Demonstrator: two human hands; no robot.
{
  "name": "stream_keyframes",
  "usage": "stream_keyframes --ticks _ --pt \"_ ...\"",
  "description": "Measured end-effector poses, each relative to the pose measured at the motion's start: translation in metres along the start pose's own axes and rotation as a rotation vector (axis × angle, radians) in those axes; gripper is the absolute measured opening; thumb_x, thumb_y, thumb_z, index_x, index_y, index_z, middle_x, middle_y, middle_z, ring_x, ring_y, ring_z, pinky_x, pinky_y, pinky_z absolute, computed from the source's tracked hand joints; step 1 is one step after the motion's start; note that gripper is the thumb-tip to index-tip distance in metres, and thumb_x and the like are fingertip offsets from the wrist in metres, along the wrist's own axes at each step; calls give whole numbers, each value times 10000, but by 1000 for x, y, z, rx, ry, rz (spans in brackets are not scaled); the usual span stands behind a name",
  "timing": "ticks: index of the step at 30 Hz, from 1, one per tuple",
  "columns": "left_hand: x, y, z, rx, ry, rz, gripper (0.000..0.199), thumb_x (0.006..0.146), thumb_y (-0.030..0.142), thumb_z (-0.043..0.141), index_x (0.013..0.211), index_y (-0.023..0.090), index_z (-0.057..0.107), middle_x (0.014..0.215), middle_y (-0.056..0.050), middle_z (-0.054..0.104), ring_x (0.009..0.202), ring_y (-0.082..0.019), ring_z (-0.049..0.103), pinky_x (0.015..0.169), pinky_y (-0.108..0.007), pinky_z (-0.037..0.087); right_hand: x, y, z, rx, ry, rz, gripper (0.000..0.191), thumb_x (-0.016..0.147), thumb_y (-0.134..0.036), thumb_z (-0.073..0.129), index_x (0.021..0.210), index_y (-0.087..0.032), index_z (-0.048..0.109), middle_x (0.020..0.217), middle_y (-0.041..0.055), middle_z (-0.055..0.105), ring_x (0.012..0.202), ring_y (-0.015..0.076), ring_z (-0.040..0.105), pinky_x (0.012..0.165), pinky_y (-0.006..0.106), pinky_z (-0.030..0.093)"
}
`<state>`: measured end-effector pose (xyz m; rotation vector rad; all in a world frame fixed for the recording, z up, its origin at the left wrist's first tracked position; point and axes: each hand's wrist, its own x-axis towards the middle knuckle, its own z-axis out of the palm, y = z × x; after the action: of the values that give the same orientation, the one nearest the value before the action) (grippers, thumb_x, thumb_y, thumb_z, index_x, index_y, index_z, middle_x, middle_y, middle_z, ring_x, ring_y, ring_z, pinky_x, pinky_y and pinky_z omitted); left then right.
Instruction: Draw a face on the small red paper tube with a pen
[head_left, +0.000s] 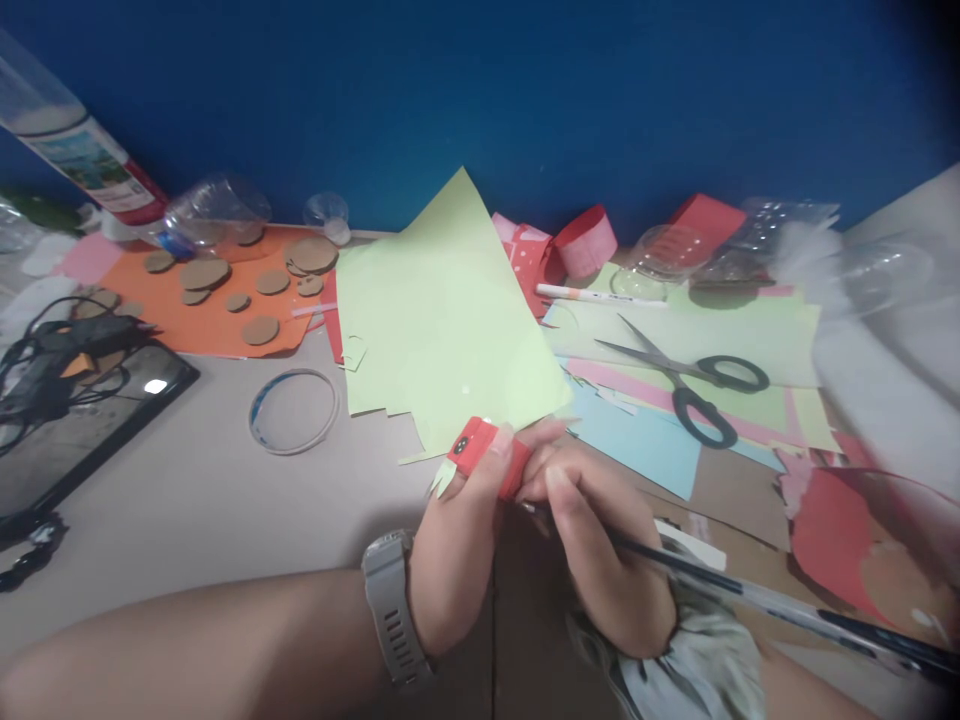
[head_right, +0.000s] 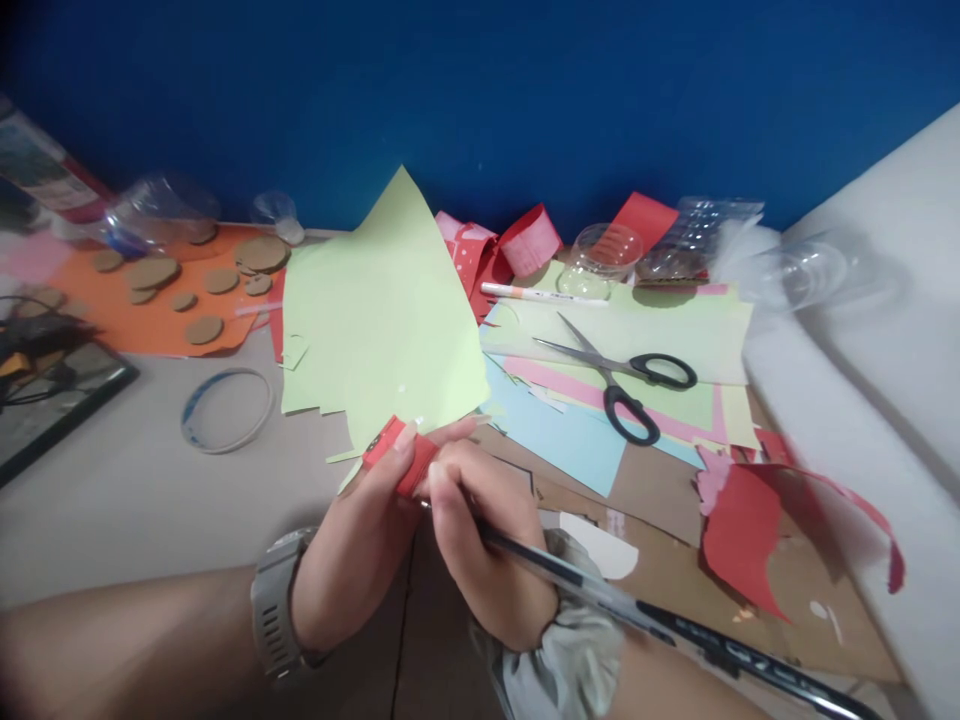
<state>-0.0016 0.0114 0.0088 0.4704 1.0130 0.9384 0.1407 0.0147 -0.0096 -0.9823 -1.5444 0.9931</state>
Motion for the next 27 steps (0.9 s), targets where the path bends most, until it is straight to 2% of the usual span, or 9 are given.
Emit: stream_keyframes --ticks 3,8,11,15,19,24,27 --pt "-2 0 1 -12 4 -2 495 1199 665 648 1267 315 990 1443 -47 950 1589 -380 743 1516 -560 416 0 1 0 -3 -37 -5 565 1313 -522 600 811 -264 640 703 -17 610 603 192 561 582 346 451" --pt "-3 1 4 -81 -47 50 417 1207 554 645 978 311 894 1242 -36 954 1461 -366 790 1422 -532 511 -7 6 4 82 145 -30 483 1307 -498 626 889 -274 718 729 -9 654 629 202 606 596 342 469" --pt "-3 2 4 -73 -49 65 429 1213 495 636 868 303 803 1133 -22 926 1360 -341 797 1374 -499 529 -11 8 7 98 198 -19 456 1294 -464 623 894 -282 742 746 27 678 634 232 611 590 389 454" --pt "-2 2 5 -107 -51 25 360 1204 488 660 969 285 843 1132 -27 888 1312 -332 790 1277 -489 575 -11 8 9 123 252 12 445 1280 -444 618 878 -288 730 776 54 700 692 261 664 630 417 513" --pt "0 0 6 -101 -15 17 388 1117 590 783 912 262 796 1040 -40 844 1129 -316 785 1168 -490 613 -6 8 11 225 272 117 425 1269 -492 669 907 -276 720 860 34 766 580 182 593 523 322 476" --pt "4 -4 2 76 109 -32 443 1096 676 778 941 263 826 961 -57 837 1025 -330 761 1126 -521 612 -2 7 14 219 278 255 529 1241 -639 694 854 -279 666 695 -10 665 526 184 573 465 290 480" --pt "4 -4 1 75 98 -48 448 1125 654 716 914 267 796 949 -62 825 1017 -340 743 1101 -538 581 0 5 14 215 306 259 561 1207 -688 740 832 -276 675 646 -32 602 504 171 540 451 278 471"
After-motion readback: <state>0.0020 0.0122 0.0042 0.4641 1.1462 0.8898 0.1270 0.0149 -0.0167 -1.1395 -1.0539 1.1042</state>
